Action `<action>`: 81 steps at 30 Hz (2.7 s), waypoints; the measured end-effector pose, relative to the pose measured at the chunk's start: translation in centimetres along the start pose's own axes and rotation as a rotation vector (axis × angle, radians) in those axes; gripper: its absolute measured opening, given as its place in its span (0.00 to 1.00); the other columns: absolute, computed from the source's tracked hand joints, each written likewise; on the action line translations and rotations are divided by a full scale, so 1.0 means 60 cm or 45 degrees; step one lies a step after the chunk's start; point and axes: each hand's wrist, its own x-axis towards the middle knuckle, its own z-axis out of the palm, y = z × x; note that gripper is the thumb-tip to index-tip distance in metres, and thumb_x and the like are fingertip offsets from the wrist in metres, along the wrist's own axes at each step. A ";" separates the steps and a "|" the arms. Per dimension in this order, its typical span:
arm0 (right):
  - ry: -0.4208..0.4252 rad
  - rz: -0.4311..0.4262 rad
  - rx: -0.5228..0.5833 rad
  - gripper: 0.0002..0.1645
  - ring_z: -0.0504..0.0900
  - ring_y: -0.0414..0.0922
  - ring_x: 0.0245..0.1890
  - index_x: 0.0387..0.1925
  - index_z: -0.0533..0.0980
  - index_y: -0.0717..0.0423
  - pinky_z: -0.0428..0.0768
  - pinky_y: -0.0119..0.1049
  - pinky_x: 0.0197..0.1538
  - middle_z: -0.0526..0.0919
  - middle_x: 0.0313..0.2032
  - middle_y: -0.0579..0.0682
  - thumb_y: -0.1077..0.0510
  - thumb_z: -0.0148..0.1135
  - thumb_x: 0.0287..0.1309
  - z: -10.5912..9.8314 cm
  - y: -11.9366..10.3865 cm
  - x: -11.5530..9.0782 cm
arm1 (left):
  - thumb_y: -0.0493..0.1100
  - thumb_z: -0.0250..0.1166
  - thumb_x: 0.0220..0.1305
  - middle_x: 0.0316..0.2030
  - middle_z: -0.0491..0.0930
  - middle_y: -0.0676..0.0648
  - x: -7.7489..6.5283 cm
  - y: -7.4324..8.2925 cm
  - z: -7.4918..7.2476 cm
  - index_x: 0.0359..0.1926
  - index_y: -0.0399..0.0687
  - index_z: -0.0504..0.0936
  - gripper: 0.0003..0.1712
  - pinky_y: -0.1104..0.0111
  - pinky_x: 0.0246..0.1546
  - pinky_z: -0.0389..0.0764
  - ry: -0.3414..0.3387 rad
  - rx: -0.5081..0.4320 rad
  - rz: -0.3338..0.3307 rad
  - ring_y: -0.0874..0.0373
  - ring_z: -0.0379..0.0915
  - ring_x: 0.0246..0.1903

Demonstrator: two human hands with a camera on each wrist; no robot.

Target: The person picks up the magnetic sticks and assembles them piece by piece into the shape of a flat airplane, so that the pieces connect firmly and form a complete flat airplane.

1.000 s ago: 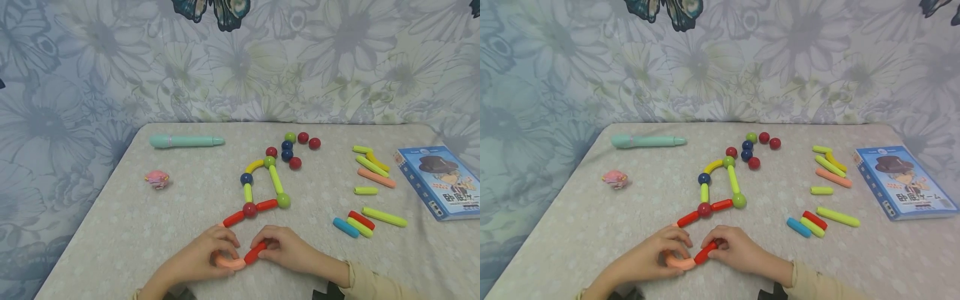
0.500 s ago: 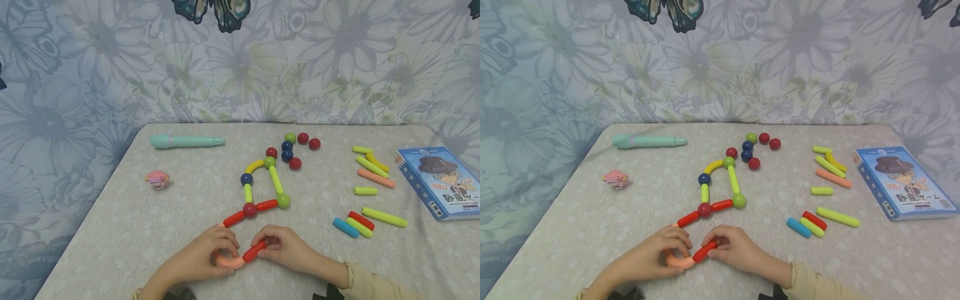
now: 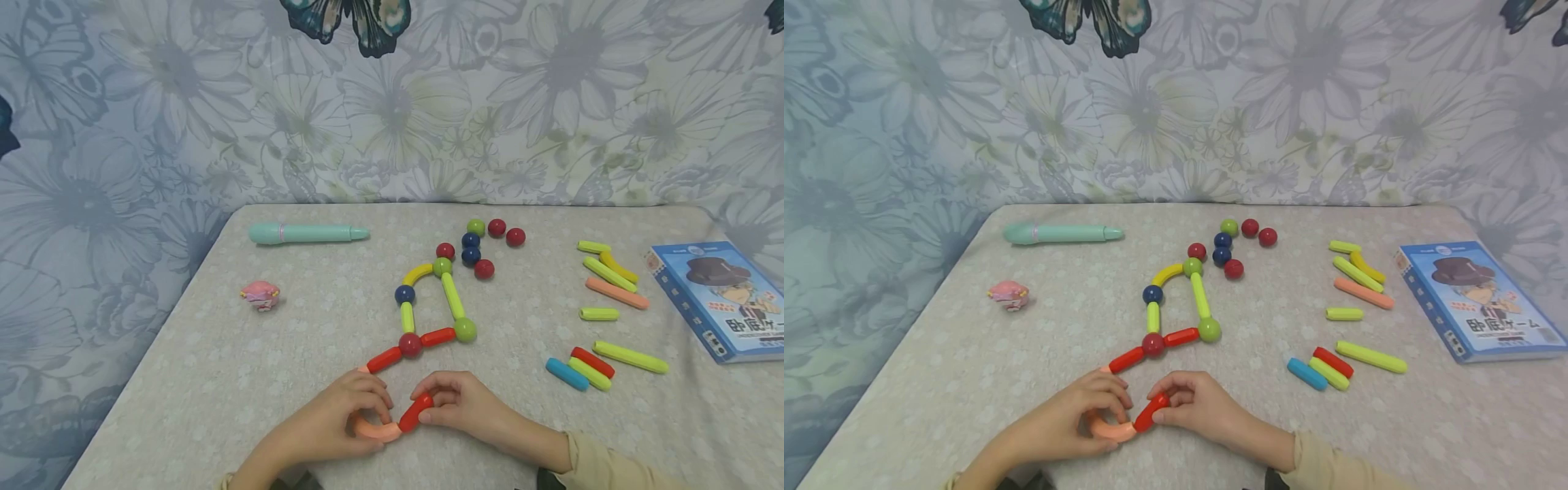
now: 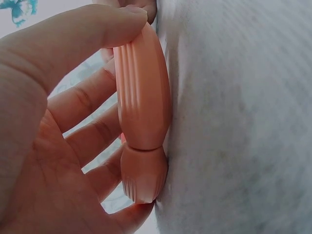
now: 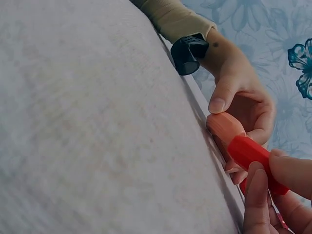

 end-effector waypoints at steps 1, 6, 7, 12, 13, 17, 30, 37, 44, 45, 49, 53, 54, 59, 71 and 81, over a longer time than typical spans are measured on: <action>0.001 0.011 0.012 0.15 0.77 0.44 0.28 0.44 0.77 0.62 0.74 0.30 0.33 0.82 0.30 0.53 0.65 0.67 0.53 0.000 0.001 0.000 | 0.45 0.74 0.48 0.43 0.74 0.65 0.000 0.000 0.000 0.33 0.67 0.80 0.13 0.58 0.54 0.66 0.001 -0.001 -0.007 0.63 0.64 0.50; -0.002 0.044 0.040 0.16 0.77 0.44 0.29 0.44 0.77 0.62 0.74 0.30 0.35 0.82 0.32 0.53 0.61 0.67 0.53 -0.004 0.001 0.001 | 0.46 0.74 0.48 0.42 0.74 0.66 0.002 -0.001 0.001 0.32 0.67 0.80 0.12 0.58 0.54 0.66 0.015 -0.007 -0.021 0.65 0.64 0.50; -0.005 0.051 0.050 0.16 0.77 0.44 0.30 0.44 0.77 0.62 0.75 0.30 0.36 0.82 0.32 0.53 0.61 0.67 0.53 -0.004 0.001 0.001 | 0.46 0.74 0.48 0.42 0.74 0.66 0.002 -0.001 0.001 0.32 0.67 0.80 0.12 0.58 0.54 0.66 0.021 -0.009 -0.021 0.66 0.64 0.49; 0.010 0.086 0.083 0.19 0.78 0.44 0.33 0.47 0.76 0.63 0.76 0.32 0.39 0.81 0.36 0.53 0.60 0.67 0.54 -0.006 -0.004 0.002 | 0.49 0.73 0.50 0.40 0.75 0.66 0.003 -0.002 0.002 0.31 0.65 0.80 0.10 0.58 0.56 0.63 0.063 -0.001 0.050 0.67 0.66 0.47; 0.018 0.088 0.087 0.20 0.78 0.44 0.34 0.48 0.75 0.64 0.76 0.33 0.40 0.81 0.36 0.52 0.60 0.67 0.54 -0.006 -0.005 0.002 | 0.49 0.73 0.50 0.40 0.75 0.66 0.003 -0.002 0.002 0.30 0.65 0.80 0.09 0.58 0.56 0.62 0.070 0.000 0.063 0.67 0.66 0.47; 0.040 0.090 0.093 0.21 0.78 0.44 0.36 0.49 0.75 0.65 0.76 0.33 0.42 0.81 0.37 0.52 0.59 0.66 0.55 -0.006 -0.010 0.001 | 0.51 0.72 0.51 0.39 0.75 0.66 0.003 -0.002 0.003 0.30 0.65 0.80 0.08 0.59 0.56 0.62 0.085 0.005 0.089 0.67 0.66 0.46; 0.012 0.036 0.125 0.16 0.79 0.48 0.41 0.45 0.71 0.63 0.74 0.35 0.44 0.82 0.43 0.55 0.60 0.63 0.58 -0.018 -0.017 -0.002 | 0.50 0.72 0.52 0.40 0.75 0.64 0.001 -0.006 0.003 0.30 0.65 0.79 0.08 0.61 0.55 0.64 0.093 0.003 0.134 0.66 0.66 0.47; -0.044 -0.254 -0.423 0.15 0.75 0.40 0.32 0.49 0.72 0.59 0.74 0.32 0.37 0.78 0.35 0.46 0.59 0.60 0.61 -0.026 -0.030 -0.004 | 0.49 0.72 0.53 0.40 0.75 0.64 0.003 -0.007 0.003 0.30 0.64 0.80 0.07 0.64 0.51 0.67 0.089 0.002 0.145 0.66 0.66 0.46; -0.122 -0.408 -0.880 0.16 0.75 0.33 0.37 0.47 0.78 0.48 0.75 0.31 0.42 0.77 0.38 0.33 0.58 0.66 0.56 -0.015 -0.032 0.000 | 0.49 0.71 0.53 0.40 0.75 0.64 0.003 -0.004 0.002 0.33 0.64 0.82 0.07 0.61 0.53 0.65 0.080 -0.012 0.121 0.66 0.66 0.47; -0.132 -0.417 -0.896 0.14 0.75 0.32 0.37 0.46 0.78 0.47 0.74 0.31 0.43 0.77 0.38 0.32 0.58 0.66 0.56 -0.015 -0.032 0.001 | 0.49 0.72 0.52 0.40 0.75 0.64 0.003 -0.004 0.002 0.33 0.64 0.81 0.08 0.61 0.54 0.65 0.079 -0.016 0.121 0.65 0.67 0.47; -0.152 -0.461 -0.924 0.12 0.75 0.32 0.40 0.43 0.80 0.47 0.74 0.32 0.44 0.77 0.38 0.32 0.59 0.65 0.56 -0.012 -0.029 0.003 | 0.47 0.72 0.52 0.41 0.75 0.63 0.002 -0.003 0.000 0.34 0.63 0.81 0.09 0.60 0.55 0.63 0.079 -0.019 0.134 0.64 0.67 0.48; -0.142 -0.508 -0.918 0.11 0.75 0.32 0.40 0.42 0.81 0.47 0.74 0.32 0.44 0.77 0.38 0.32 0.59 0.66 0.56 -0.009 -0.025 0.004 | 0.45 0.73 0.51 0.42 0.75 0.63 0.001 -0.002 -0.001 0.34 0.64 0.80 0.11 0.59 0.56 0.63 0.061 -0.031 0.107 0.64 0.66 0.49; -0.143 -0.512 -0.913 0.11 0.74 0.32 0.40 0.42 0.81 0.47 0.74 0.31 0.44 0.77 0.38 0.32 0.59 0.66 0.55 -0.008 -0.025 0.005 | 0.45 0.73 0.50 0.42 0.75 0.63 0.001 -0.002 -0.001 0.34 0.64 0.80 0.12 0.58 0.56 0.63 0.052 -0.036 0.092 0.63 0.66 0.49; -0.146 -0.510 -0.879 0.11 0.74 0.32 0.39 0.41 0.81 0.49 0.74 0.31 0.44 0.77 0.37 0.33 0.61 0.66 0.55 -0.005 -0.024 0.005 | 0.44 0.74 0.49 0.43 0.75 0.64 0.003 -0.002 -0.001 0.33 0.65 0.79 0.13 0.56 0.55 0.64 0.017 -0.049 0.041 0.63 0.65 0.51; -0.055 -0.462 -0.708 0.11 0.76 0.34 0.36 0.39 0.79 0.51 0.76 0.31 0.39 0.79 0.36 0.35 0.62 0.69 0.51 -0.013 -0.016 0.003 | 0.49 0.72 0.51 0.40 0.75 0.65 0.010 0.012 0.005 0.34 0.63 0.82 0.09 0.41 0.59 0.47 0.046 0.115 -0.005 0.63 0.66 0.51; -0.011 -0.233 -0.468 0.13 0.79 0.38 0.28 0.35 0.74 0.54 0.78 0.30 0.33 0.79 0.30 0.42 0.64 0.70 0.48 -0.009 -0.017 -0.006 | 0.51 0.72 0.49 0.29 0.75 0.65 0.031 0.049 0.037 0.34 0.55 0.84 0.11 0.64 0.41 0.69 0.163 0.367 -0.056 0.69 0.69 0.33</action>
